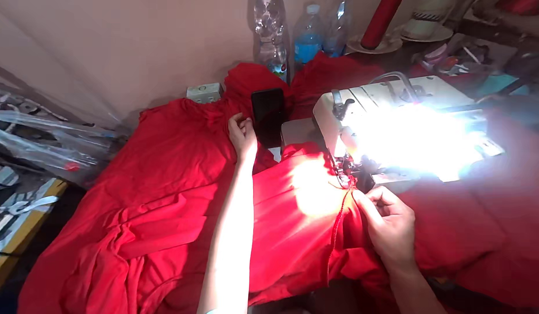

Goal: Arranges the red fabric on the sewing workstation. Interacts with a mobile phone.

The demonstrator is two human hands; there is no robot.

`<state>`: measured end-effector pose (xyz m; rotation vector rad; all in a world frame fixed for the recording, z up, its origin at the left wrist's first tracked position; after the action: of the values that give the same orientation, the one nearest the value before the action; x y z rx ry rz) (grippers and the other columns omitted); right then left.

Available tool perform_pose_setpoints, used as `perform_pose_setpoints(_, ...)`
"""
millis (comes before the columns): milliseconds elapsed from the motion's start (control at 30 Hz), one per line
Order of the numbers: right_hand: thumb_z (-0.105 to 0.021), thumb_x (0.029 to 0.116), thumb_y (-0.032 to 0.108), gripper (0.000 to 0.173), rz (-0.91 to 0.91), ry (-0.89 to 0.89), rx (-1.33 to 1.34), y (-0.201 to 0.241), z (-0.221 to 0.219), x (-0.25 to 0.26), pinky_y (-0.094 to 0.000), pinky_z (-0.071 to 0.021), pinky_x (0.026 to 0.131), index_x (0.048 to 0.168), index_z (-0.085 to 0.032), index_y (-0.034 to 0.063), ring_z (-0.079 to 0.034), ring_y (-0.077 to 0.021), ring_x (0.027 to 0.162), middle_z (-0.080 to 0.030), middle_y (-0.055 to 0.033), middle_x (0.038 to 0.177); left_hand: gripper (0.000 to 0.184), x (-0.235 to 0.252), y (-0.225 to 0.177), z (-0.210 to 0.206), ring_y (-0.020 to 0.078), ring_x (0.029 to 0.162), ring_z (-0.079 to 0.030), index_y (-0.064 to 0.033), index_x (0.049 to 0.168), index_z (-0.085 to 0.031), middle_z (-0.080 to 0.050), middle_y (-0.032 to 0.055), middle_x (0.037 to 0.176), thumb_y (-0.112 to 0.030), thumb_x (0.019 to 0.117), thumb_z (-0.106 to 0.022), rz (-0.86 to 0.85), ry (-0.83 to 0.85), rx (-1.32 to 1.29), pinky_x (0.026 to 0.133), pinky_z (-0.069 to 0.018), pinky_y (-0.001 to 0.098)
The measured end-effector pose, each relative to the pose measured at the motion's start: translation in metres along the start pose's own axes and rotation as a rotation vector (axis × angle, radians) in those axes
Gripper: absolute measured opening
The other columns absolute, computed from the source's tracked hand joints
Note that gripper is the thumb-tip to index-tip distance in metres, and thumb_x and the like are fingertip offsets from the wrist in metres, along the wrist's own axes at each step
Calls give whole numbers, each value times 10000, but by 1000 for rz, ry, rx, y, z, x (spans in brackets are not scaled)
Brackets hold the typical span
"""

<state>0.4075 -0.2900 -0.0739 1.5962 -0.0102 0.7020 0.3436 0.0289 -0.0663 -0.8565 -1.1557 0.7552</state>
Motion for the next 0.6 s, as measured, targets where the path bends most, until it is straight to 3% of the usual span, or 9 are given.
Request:
perform_pose_setpoints(200,-612,906,24,206,5,-4,25,-2,0,0,-49,-420,549,757,-560,157,-497,114,590,-548,161,687,328,5,4,0,161,1021,-650,85,1276,-542,-635,209,1189,-100,1006,-552,44,96,-91,907,-533,299)
perform_pose_setpoints(467,-607,906,15,207,20,5,48,-3,0,-1,-54,-431,553,766,-564,161,-506,109,596,-558,160,692,378,4,2,-3,166,1024,-652,85,1279,-535,-637,214,1187,-134,979,-605,21,114,-23,893,-531,282)
perform_pose_setpoints(600,-613,904,15,194,25,6,61,-4,0,0,-54,-448,567,779,-572,158,-523,112,606,-570,164,700,624,2,-8,-6,263,1112,-625,93,1390,-417,-534,274,1328,-205,921,-700,-28,70,53,906,-546,348)
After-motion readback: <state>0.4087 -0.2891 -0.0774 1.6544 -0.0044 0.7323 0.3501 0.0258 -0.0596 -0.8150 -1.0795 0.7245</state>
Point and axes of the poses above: each hand's wrist, its own x-axis towards the middle knuckle, its own z-axis out of the back of the hand, y = z × x, the point moved 3 cm from there along x, towards the middle knuckle
